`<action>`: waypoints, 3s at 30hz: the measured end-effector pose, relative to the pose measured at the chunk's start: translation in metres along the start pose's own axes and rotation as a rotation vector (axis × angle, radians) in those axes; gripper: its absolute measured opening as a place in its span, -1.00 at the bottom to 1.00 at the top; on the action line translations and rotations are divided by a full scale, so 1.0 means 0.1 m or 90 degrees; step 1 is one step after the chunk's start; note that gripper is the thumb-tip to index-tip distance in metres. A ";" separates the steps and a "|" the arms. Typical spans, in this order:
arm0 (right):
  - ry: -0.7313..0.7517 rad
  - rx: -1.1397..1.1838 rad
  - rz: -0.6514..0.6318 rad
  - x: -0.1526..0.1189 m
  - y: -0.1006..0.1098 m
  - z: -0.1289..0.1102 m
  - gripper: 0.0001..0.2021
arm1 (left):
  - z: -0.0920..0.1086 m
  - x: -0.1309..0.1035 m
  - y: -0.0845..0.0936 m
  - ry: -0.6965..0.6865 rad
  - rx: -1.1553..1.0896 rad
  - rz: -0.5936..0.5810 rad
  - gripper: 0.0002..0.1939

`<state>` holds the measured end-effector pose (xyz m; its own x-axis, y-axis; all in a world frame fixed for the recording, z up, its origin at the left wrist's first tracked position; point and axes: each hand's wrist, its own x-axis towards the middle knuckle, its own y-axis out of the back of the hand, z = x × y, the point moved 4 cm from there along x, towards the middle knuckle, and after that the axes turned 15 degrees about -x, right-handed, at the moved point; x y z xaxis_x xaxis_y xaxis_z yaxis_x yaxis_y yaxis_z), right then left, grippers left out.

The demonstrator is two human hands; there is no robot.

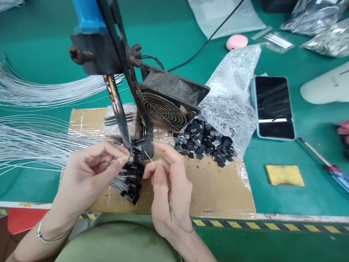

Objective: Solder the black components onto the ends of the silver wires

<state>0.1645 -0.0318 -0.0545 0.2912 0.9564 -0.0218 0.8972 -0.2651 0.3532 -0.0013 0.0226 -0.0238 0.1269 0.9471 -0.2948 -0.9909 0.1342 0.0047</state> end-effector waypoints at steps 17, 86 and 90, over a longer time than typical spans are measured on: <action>0.044 0.021 0.010 0.07 -0.05 -0.18 -0.81 | 0.13 0.10 -0.04 -0.020 0.001 0.022 -0.90; 0.102 0.002 0.045 0.09 -0.06 -0.19 -0.80 | 0.14 0.09 0.00 -0.044 0.017 0.041 -0.91; 0.098 0.010 0.046 0.09 -0.06 -0.19 -0.80 | 0.14 0.08 0.00 -0.043 0.020 0.044 -0.91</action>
<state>0.1553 -0.0194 -0.0390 0.3015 0.9421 0.1468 0.8815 -0.3341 0.3336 0.0001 0.0341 -0.0127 0.0621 0.9717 -0.2281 -0.9957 0.0762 0.0536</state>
